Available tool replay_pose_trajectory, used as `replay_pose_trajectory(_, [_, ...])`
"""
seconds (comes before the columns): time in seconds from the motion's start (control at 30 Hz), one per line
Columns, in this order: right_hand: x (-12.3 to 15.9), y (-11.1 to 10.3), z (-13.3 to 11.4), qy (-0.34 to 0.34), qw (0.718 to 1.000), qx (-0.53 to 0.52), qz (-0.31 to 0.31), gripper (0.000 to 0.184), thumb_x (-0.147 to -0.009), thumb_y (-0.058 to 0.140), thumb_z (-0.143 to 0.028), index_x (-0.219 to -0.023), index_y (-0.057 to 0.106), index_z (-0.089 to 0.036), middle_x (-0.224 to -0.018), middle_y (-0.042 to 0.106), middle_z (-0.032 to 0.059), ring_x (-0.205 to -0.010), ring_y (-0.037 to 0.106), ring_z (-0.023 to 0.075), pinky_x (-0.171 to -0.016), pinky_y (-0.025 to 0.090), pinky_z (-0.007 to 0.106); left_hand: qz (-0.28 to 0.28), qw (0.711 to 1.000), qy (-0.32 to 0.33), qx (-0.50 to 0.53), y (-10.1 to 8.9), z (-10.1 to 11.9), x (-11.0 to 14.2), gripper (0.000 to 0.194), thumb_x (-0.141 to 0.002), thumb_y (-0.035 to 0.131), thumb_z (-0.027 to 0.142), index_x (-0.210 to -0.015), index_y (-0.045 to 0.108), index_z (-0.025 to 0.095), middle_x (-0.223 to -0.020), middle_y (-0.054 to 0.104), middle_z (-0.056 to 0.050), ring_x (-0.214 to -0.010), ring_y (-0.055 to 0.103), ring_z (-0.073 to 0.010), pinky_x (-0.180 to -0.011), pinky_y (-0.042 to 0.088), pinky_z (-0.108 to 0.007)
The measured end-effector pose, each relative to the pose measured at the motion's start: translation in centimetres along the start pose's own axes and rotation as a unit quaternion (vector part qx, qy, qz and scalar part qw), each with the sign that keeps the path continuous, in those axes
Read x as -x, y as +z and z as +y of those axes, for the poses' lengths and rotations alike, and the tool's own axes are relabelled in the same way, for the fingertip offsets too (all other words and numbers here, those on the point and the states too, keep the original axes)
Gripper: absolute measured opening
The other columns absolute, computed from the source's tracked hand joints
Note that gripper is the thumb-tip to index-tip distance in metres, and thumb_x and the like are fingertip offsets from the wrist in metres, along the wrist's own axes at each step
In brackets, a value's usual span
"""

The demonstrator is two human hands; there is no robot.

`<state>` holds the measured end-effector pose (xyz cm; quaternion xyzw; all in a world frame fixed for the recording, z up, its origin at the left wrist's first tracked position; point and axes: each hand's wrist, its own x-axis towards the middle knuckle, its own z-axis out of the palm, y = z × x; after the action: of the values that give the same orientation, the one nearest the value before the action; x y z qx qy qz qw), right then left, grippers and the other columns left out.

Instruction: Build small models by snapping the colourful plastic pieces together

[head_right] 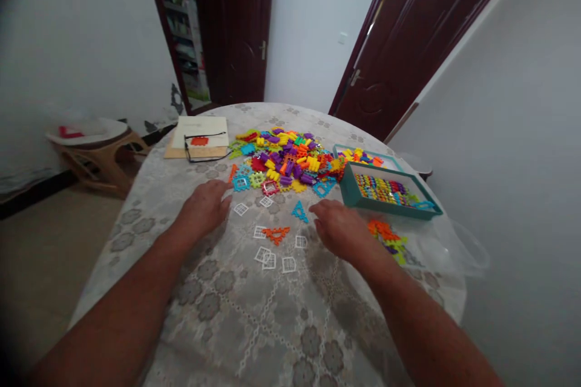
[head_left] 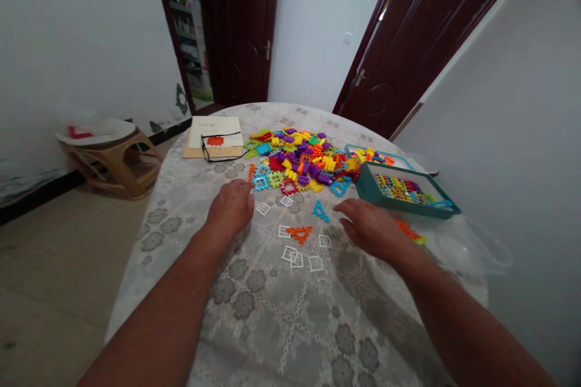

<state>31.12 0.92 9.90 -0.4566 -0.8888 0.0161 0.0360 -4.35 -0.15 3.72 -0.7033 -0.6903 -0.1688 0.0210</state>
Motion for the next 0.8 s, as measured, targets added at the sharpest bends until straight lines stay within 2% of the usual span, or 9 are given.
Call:
replay_pose_trajectory(0.07, [-1.7, 1.3, -2.9, -0.039, 0.999, -0.035, 0.015, 0.033, -0.099, 0.056, -0.021, -0.128, 0.069, -0.025, -0.129, 0.071, 0.0107, -0.119, 0.067, 0.0269, -0.104, 0.052, 0.041, -0.034, 0.999, 0.004, -0.006, -0.1, 0.2, 0.2, 0.042, -0.094, 0.054, 0.021, -0.133, 0.066, 0.016, -0.138, 0.066, -0.016, -0.127, 0.061, -0.0300, -0.111, 0.048, -0.043])
replay_pose_trajectory(0.13, [-4.0, 2.5, -4.6, -0.066, 0.995, -0.063, 0.026, 0.034, -0.097, 0.058, -0.018, -0.129, 0.069, -0.024, -0.131, 0.071, 0.0109, -0.122, 0.065, 0.0268, -0.107, 0.051, 0.042, -0.063, 0.998, 0.019, -0.014, -0.2, 0.4, 0.4, 0.038, -0.092, 0.057, 0.021, -0.128, 0.069, 0.018, -0.135, 0.067, -0.016, -0.125, 0.061, -0.0309, -0.107, 0.050, -0.043])
replay_pose_trajectory(0.23, [-8.4, 4.1, -5.8, -0.088, 0.991, -0.083, 0.057, 0.040, -0.095, 0.057, -0.015, -0.134, 0.065, -0.019, -0.137, 0.068, 0.0133, -0.129, 0.061, 0.0270, -0.113, 0.047, 0.044, -0.087, 0.995, 0.042, -0.023, -0.3, 0.7, 0.7, 0.030, -0.092, 0.059, 0.022, -0.119, 0.072, 0.019, -0.125, 0.070, -0.016, -0.122, 0.063, -0.0319, -0.103, 0.052, -0.044])
replay_pose_trajectory(0.3, [-11.5, 5.0, -6.4, -0.096, 0.988, -0.087, 0.084, 0.043, -0.096, 0.055, -0.013, -0.138, 0.063, -0.015, -0.140, 0.066, 0.0154, -0.132, 0.058, 0.0268, -0.116, 0.044, 0.043, -0.094, 0.994, 0.048, -0.008, -0.6, 0.7, 0.7, 0.030, -0.093, 0.058, 0.021, -0.120, 0.072, 0.020, -0.124, 0.071, -0.015, -0.122, 0.063, -0.0301, -0.104, 0.050, -0.042])
replay_pose_trajectory(0.43, [-17.0, 6.2, -8.1, -0.117, 0.984, -0.077, 0.108, 0.049, -0.096, 0.051, -0.012, -0.145, 0.058, -0.013, -0.146, 0.061, 0.0160, -0.137, 0.053, 0.0257, -0.120, 0.039, 0.040, -0.099, 0.995, 0.000, 0.030, -1.2, 0.3, 0.6, 0.037, -0.100, 0.051, 0.024, -0.132, 0.068, 0.022, -0.127, 0.073, -0.012, -0.121, 0.065, -0.0260, -0.105, 0.049, -0.037])
replay_pose_trajectory(0.53, [-20.4, 6.7, -9.8, -0.137, 0.985, -0.057, 0.093, 0.050, -0.101, 0.050, -0.021, -0.150, 0.054, -0.012, -0.152, 0.056, 0.0170, -0.143, 0.048, 0.0257, -0.121, 0.036, 0.040, -0.087, 0.994, -0.057, 0.014, -1.6, 0.1, 0.6, 0.039, -0.101, 0.047, 0.025, -0.136, 0.065, 0.023, -0.124, 0.073, -0.013, -0.114, 0.067, -0.0268, -0.098, 0.051, -0.037])
replay_pose_trajectory(0.67, [-23.3, 7.7, -11.9, -0.126, 0.989, -0.012, 0.071, 0.052, -0.106, 0.048, -0.038, -0.152, 0.053, -0.015, -0.158, 0.050, 0.0175, -0.146, 0.044, 0.0276, -0.121, 0.033, 0.042, -0.092, 0.993, -0.070, -0.025, -1.6, 0.1, 0.7, 0.037, -0.098, 0.053, 0.026, -0.132, 0.066, 0.022, -0.121, 0.072, -0.014, -0.113, 0.066, -0.0305, -0.093, 0.052, -0.040])
replay_pose_trajectory(0.8, [-23.4, 8.6, -12.8, -0.100, 0.993, 0.025, 0.050, 0.044, -0.105, 0.050, -0.045, -0.139, 0.063, -0.022, -0.143, 0.061, 0.0146, -0.135, 0.050, 0.0305, -0.117, 0.032, 0.049, -0.096, 0.992, -0.071, -0.036, -1.5, 0.0, 0.7, 0.029, -0.097, 0.055, 0.026, -0.120, 0.071, 0.019, -0.119, 0.072, -0.015, -0.115, 0.063, -0.0318, -0.094, 0.051, -0.040])
